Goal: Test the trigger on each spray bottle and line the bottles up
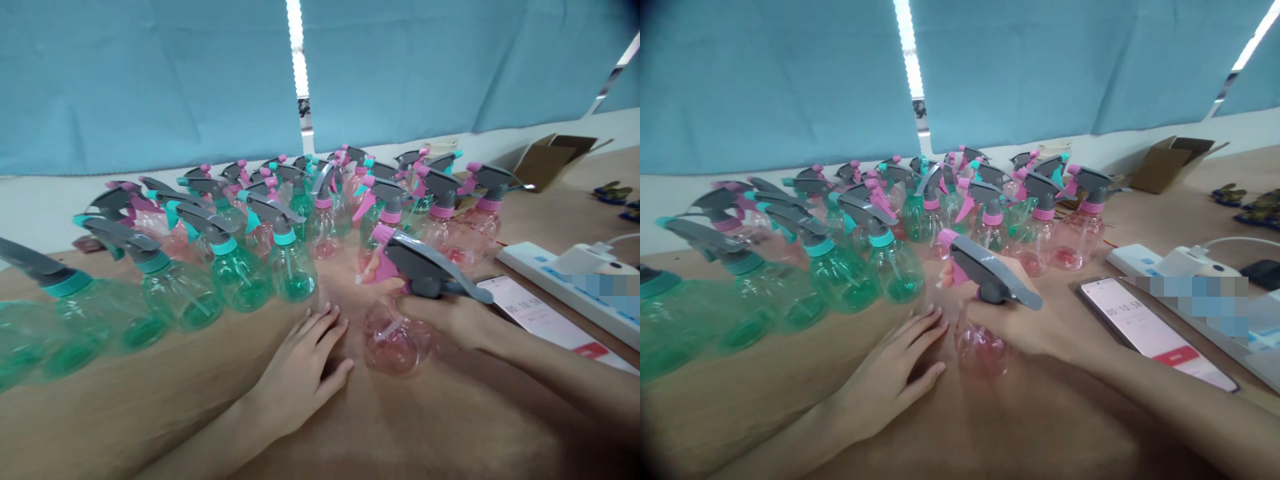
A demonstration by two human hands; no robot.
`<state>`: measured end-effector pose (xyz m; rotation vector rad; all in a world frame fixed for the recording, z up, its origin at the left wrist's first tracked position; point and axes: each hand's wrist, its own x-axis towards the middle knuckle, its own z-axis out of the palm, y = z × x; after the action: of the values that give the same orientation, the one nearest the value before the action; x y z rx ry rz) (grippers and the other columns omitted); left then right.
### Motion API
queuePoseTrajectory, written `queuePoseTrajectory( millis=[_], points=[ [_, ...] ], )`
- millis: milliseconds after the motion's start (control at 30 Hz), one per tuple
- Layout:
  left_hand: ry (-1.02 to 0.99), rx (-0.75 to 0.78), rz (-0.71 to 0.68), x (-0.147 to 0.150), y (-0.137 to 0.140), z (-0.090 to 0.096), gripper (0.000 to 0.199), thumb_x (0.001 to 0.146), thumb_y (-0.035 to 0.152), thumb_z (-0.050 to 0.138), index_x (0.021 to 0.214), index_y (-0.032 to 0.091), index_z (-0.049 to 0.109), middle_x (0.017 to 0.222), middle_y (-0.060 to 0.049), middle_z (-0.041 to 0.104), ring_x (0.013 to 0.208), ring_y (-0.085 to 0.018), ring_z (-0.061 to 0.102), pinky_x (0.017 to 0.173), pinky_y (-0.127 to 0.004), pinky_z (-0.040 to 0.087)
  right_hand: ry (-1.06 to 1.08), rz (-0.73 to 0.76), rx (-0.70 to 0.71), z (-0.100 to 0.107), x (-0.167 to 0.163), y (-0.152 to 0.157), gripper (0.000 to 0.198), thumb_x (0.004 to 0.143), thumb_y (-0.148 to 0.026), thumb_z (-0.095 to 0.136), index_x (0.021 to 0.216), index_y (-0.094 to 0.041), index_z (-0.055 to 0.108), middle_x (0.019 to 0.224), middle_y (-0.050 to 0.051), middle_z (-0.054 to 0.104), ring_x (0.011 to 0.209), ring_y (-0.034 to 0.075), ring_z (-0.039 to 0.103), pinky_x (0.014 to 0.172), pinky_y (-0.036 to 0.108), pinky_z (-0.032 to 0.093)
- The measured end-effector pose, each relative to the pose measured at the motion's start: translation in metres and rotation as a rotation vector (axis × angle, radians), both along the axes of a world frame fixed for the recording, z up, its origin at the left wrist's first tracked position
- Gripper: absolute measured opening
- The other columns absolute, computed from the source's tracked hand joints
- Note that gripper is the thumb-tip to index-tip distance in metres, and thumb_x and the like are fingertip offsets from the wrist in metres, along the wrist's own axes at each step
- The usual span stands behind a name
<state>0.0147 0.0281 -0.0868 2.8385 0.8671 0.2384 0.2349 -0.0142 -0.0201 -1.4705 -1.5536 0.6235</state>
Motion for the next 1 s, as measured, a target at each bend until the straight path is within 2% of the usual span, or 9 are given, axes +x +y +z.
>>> queuePoseTrajectory(
  millis=[167, 333, 467, 667, 867, 1000],
  points=[
    [-0.036, -0.004, -0.009, -0.001, 0.001, -0.001, 0.046, 0.095, 0.038, 0.049, 0.137, 0.020, 0.042, 0.147, -0.008, 0.039, 0.135, -0.025, 0.034, 0.110, -0.046, 0.029, 0.065, 0.094, -0.067, -0.008, 0.001, 0.006, 0.008, 0.069, -0.018, 0.058, 0.065, -0.025, 0.056, 0.055, -0.003, 0.055, 0.058, 0.018, 0.057, 0.055, 0.031, 0.049],
    [-0.028, 0.004, -0.005, -0.001, 0.000, -0.002, 0.047, 0.096, 0.039, 0.048, 0.138, 0.019, 0.041, 0.147, -0.009, 0.039, 0.135, -0.025, 0.034, 0.110, -0.045, 0.029, 0.083, 0.058, -0.113, -0.004, -0.003, 0.006, 0.004, 0.071, -0.022, 0.057, 0.067, -0.023, 0.055, 0.061, -0.001, 0.057, 0.069, 0.021, 0.061, 0.065, 0.035, 0.051],
    [-0.036, 0.005, -0.004, -0.001, 0.000, 0.000, 0.047, 0.095, 0.039, 0.048, 0.137, 0.017, 0.042, 0.146, -0.009, 0.040, 0.134, -0.026, 0.035, 0.110, -0.045, 0.030, 0.024, -0.026, -0.085, 0.004, -0.007, 0.005, 0.011, 0.066, -0.025, 0.057, 0.061, -0.023, 0.047, 0.059, -0.001, 0.053, 0.066, 0.020, 0.060, 0.060, 0.033, 0.050],
    [-0.048, 0.005, -0.005, 0.000, 0.000, 0.000, 0.047, 0.095, 0.038, 0.049, 0.138, 0.021, 0.041, 0.146, -0.009, 0.040, 0.134, -0.026, 0.036, 0.109, -0.045, 0.030, 0.067, -0.006, -0.042, 0.007, -0.011, 0.005, 0.007, 0.064, -0.021, 0.055, 0.062, -0.024, 0.048, 0.056, -0.002, 0.054, 0.058, 0.017, 0.057, 0.054, 0.029, 0.048],
    [-0.025, 0.014, -0.003, 0.000, 0.000, -0.001, 0.048, 0.095, 0.039, 0.048, 0.137, 0.017, 0.042, 0.146, -0.009, 0.040, 0.134, -0.025, 0.035, 0.109, -0.046, 0.030, 0.032, -0.014, -0.065, 0.003, -0.009, 0.007, 0.010, 0.065, -0.022, 0.056, 0.060, -0.023, 0.047, 0.059, -0.001, 0.055, 0.060, 0.018, 0.058, 0.058, 0.031, 0.049],
    [-0.026, 0.005, -0.002, 0.000, -0.001, 0.000, 0.047, 0.095, 0.039, 0.048, 0.137, 0.018, 0.042, 0.146, -0.009, 0.040, 0.134, -0.025, 0.035, 0.109, -0.046, 0.030, 0.092, 0.011, -0.083, 0.000, -0.008, 0.008, 0.009, 0.064, -0.022, 0.056, 0.062, -0.023, 0.047, 0.058, -0.001, 0.052, 0.063, 0.020, 0.059, 0.061, 0.034, 0.050]
  ],
)
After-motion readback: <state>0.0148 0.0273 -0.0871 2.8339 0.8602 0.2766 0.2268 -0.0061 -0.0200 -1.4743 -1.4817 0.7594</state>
